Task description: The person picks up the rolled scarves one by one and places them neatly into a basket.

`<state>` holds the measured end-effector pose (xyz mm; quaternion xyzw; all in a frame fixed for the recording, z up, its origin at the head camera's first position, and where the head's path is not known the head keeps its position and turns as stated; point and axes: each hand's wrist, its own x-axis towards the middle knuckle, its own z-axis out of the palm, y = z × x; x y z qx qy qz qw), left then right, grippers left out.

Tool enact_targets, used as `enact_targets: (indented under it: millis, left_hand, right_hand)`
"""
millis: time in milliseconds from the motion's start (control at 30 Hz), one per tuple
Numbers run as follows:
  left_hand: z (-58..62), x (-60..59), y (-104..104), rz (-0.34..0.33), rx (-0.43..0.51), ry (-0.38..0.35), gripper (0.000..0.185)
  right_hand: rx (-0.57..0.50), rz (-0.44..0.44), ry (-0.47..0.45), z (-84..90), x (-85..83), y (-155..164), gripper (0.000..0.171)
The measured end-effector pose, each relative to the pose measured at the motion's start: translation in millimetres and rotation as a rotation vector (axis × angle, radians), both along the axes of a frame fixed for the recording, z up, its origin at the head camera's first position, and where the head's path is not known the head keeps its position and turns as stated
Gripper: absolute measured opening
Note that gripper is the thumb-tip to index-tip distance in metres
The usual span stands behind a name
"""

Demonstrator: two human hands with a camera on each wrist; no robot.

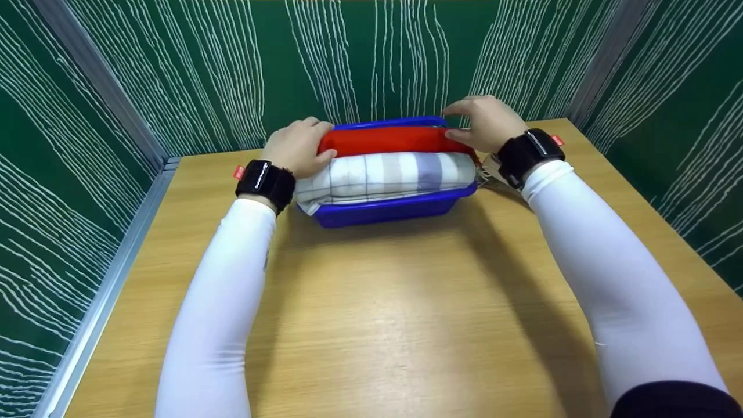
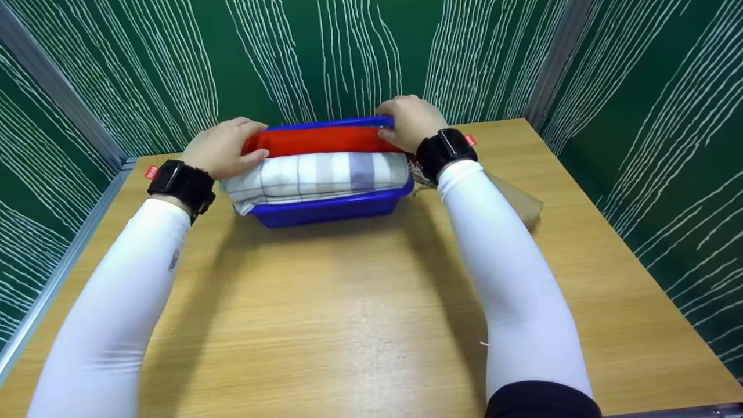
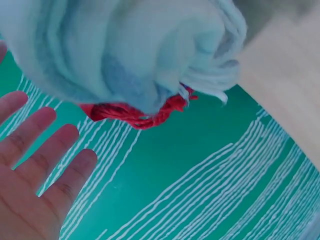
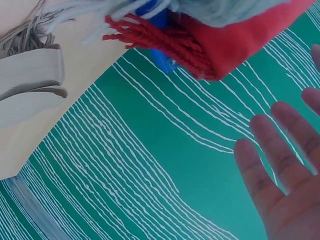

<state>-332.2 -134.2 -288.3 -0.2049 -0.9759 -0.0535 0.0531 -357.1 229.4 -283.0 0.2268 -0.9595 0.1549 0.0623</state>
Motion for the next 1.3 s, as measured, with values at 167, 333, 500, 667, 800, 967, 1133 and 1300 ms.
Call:
enact_targets:
  millis: [167, 333, 500, 667, 800, 967, 1133, 1300]
  left_hand:
    - [-4.4, 4.7, 2.3, -0.009, 0.014, 0.020, 0.062]
    - [-6.0, 10.2, 6.9, -0.010, 0.015, 0.037, 0.065]
    - [-8.1, 16.2, 12.1, -0.008, 0.011, 0.076, 0.068]
    - [-12.5, 22.4, 16.8, -0.026, 0.017, 0.115, 0.068]
    - [-17.9, 26.7, 20.0, -0.055, 0.023, 0.132, 0.066]
    - [-24.9, 31.7, 23.6, -0.076, 0.032, 0.157, 0.068]
    - [-31.2, 37.4, 28.2, -0.102, 0.038, 0.198, 0.067]
    - [-36.8, 42.2, 33.8, -0.131, 0.052, 0.220, 0.066]
  right_hand:
    - [-0.011, -0.016, 0.022, -4.0, 4.2, 5.1, 0.049]
    - [-0.023, -0.024, 0.082, -8.2, 9.9, 12.1, 0.049]
    - [-0.058, -0.042, 0.102, -11.5, 16.9, 19.9, 0.052]
    - [-0.089, -0.071, 0.109, -17.2, 20.2, 26.9, 0.053]
    - [-0.114, -0.069, 0.125, -23.0, 21.9, 32.6, 0.053]
    - [-0.143, -0.066, 0.139, -28.7, 26.1, 39.0, 0.053]
    - [-0.166, -0.065, 0.155, -33.8, 30.7, 43.9, 0.053]
    - [-0.176, -0.068, 0.171, -39.2, 35.1, 47.4, 0.053]
